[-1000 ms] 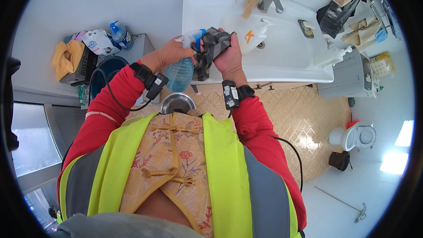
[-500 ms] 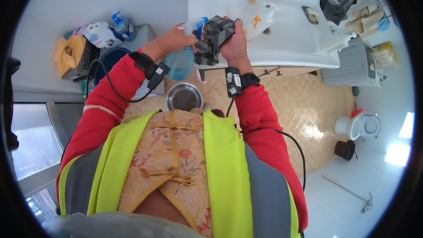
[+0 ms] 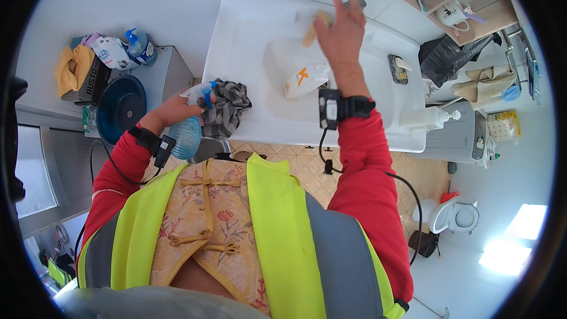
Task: The person wrings out a cloth in a metal bowl, then wipes a glass door and a metal frame. They refill a blue basin with water from a sink and apply liquid soap to the cloth before continuing to wipe the sink area.
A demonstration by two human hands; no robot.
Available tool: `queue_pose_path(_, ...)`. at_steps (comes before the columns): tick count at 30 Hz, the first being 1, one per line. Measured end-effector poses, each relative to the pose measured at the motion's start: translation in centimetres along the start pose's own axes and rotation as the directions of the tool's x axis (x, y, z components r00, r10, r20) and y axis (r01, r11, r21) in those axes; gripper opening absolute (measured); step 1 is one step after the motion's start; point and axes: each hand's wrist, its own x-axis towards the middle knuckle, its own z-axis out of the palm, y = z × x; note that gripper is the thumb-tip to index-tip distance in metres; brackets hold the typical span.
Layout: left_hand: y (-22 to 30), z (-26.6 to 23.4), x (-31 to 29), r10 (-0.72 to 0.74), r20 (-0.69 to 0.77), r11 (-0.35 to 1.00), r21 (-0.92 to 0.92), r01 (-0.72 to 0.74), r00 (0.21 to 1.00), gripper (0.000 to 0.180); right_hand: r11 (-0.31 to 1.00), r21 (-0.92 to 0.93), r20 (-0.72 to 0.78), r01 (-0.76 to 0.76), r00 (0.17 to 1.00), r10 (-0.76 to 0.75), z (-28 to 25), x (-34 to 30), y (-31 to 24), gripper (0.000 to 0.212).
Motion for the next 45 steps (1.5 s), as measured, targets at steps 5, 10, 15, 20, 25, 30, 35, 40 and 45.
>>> queue_pose_path(5, 0.7, 0.7, -1.0, -0.039, -0.082, 0.998, -0.048, 0.035, 0.996, 0.044, 0.909, -0.416, 0.496, -0.020, 0.833, 0.245, 2.7, 5.2, 9.7, 0.077)
queue_pose_path(10, 1.4, 0.9, -1.4, -0.120, -0.093, 0.992, 0.019, 0.122, 0.988, 0.043, 0.928, -0.372, 0.518, 0.035, 0.837, 0.176, 5.4, 6.2, 12.2, 0.045)
queue_pose_path(15, 0.0, 0.4, -1.1, -0.109, -0.071, 0.991, 0.067, 0.114, 0.992, 0.056, 0.954, -0.297, 0.541, 0.032, 0.829, 0.140, 6.2, 7.2, 14.2, 0.044)
queue_pose_path(20, -0.8, 0.1, -1.0, -0.067, -0.062, 0.998, -0.016, 0.066, 0.996, 0.056, 0.972, -0.230, 0.581, 0.043, 0.808, 0.102, 6.4, 7.8, 15.9, 0.045)
queue_pose_path(25, -0.8, 0.4, -1.2, -0.022, -0.127, 1.000, -0.019, 0.020, 0.992, 0.046, 0.995, -0.098, 0.590, 0.011, 0.806, 0.049, 6.1, 8.2, 16.8, 0.045)
queue_pose_path(30, -0.7, 0.3, -1.1, -0.075, -0.075, 0.997, -0.017, 0.074, 0.994, 0.059, 0.992, -0.118, 0.569, 0.047, 0.822, 0.029, 6.1, 8.1, 16.8, 0.045)
queue_pose_path(35, -0.6, 0.5, -1.1, -0.011, -0.102, 1.000, -0.006, 0.011, 0.995, 0.061, 0.988, -0.119, 0.564, 0.100, 0.826, -0.016, 6.1, 7.8, 16.4, 0.046)
queue_pose_path(40, -0.4, 0.7, -1.2, -0.029, -0.136, 1.000, 0.004, 0.030, 0.990, 0.061, 0.963, -0.212, 0.574, 0.167, 0.818, -0.016, 6.1, 7.3, 15.6, 0.048)
queue_pose_path(45, -0.4, 0.6, -1.2, -0.083, -0.141, 0.996, -0.029, 0.080, 0.987, 0.055, 0.908, -0.360, 0.597, 0.213, 0.801, 0.049, 7.0, 6.1, 15.5, 0.056)
